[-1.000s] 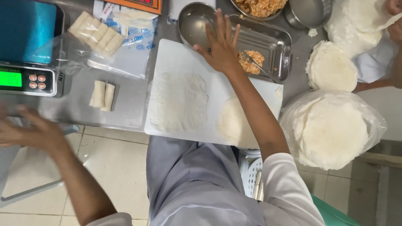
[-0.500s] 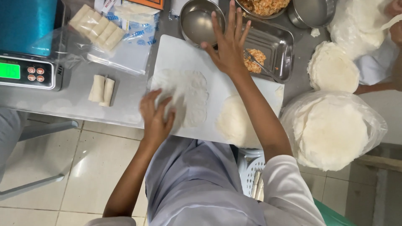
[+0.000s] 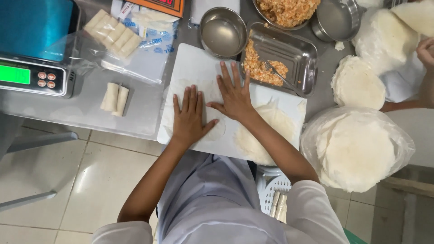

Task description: Preparing and packaging spring rolls by adding filling to wrappers, rolling them, and placing them into plastic bags.

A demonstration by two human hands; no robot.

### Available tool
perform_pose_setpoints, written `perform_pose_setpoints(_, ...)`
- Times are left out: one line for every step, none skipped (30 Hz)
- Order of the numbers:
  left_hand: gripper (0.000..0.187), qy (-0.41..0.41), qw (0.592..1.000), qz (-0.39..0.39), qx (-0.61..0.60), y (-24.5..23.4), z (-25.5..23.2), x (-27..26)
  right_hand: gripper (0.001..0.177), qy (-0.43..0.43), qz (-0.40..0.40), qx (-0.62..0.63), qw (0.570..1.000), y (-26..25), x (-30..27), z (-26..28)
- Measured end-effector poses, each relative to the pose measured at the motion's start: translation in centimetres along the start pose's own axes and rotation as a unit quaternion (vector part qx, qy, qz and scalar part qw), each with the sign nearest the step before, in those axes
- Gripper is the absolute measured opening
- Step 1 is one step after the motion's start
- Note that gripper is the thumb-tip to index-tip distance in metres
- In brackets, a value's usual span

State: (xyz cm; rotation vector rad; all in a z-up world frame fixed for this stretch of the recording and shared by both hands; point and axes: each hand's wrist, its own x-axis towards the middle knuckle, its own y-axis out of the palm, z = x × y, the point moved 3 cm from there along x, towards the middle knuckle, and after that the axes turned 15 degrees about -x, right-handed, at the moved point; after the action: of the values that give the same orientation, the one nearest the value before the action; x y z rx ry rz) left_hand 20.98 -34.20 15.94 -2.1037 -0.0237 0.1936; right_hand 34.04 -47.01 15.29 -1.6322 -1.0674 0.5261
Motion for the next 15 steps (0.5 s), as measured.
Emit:
perform_pose_setpoints(0.104,0.001,1.000,-0.002,-0.003,0.3,0.1,0.0,0.098,-0.016,0.006,0.000,1.000,-0.2,0.1,0.2)
perform_pose_setpoints(0.106,0.002,1.000,-0.003,-0.005,0.6,0.3,0.1,0.097,-0.033,0.012,0.000,0.999,-0.5,0.1,0.4)
perform_pose_setpoints(0.106,0.000,1.000,-0.007,-0.005,0.5,0.3,0.1,0.097,-0.035,0.009,-0.001,0.999,-0.5,0.3,0.2)
perform_pose_setpoints(0.107,0.000,1.000,0.003,0.001,0.5,0.4,0.1,0.093,-0.030,0.019,0.013,0.999,-0.4,0.5,0.1)
perform_pose_setpoints(0.108,0.001,1.000,0.014,0.006,0.7,0.3,0.0,0.089,-0.024,0.031,0.026,0.999,-0.3,0.4,-0.1)
perform_pose_setpoints(0.108,0.000,1.000,0.012,0.005,0.5,0.3,0.1,0.089,-0.025,0.031,0.026,0.999,-0.2,1.2,-1.0)
perform_pose_setpoints(0.108,0.005,1.000,0.016,-0.008,0.5,0.3,0.1,0.082,-0.005,0.017,0.003,1.000,-0.2,1.9,-1.8)
perform_pose_setpoints(0.108,0.009,1.000,0.019,-0.021,0.5,0.3,0.0,0.077,0.015,0.002,-0.020,1.000,-0.2,2.6,-2.6)
perform_pose_setpoints(0.108,0.007,1.000,0.014,-0.022,0.4,0.4,0.3,0.077,0.011,-0.001,-0.022,1.000,-0.5,4.1,-3.7)
perform_pose_setpoints(0.108,0.010,1.000,0.014,-0.022,0.4,0.4,0.5,0.072,0.024,-0.061,0.001,0.998,-1.2,5.7,-4.8)
perform_pose_setpoints(0.108,0.012,0.999,0.020,-0.024,0.8,0.4,0.1,0.069,0.039,-0.114,0.026,0.992,-1.8,6.6,-5.6)
perform_pose_setpoints(0.108,0.009,0.999,0.020,-0.027,0.7,0.3,-0.1,0.069,0.035,-0.111,0.027,0.993,-1.1,7.0,-6.5)
perform_pose_setpoints(0.110,0.006,0.999,0.033,-0.026,0.5,0.4,0.1,0.070,0.038,-0.084,0.010,0.996,-0.2,7.9,-7.5)
perform_pose_setpoints(0.112,0.003,0.999,0.046,-0.026,0.3,0.4,0.2,0.076,0.041,-0.057,-0.007,0.998,0.5,8.7,-8.6)
perform_pose_setpoints(0.112,0.001,0.999,0.044,-0.025,0.4,0.6,0.3,0.076,0.039,-0.059,-0.006,0.997,0.4,9.0,-8.7)
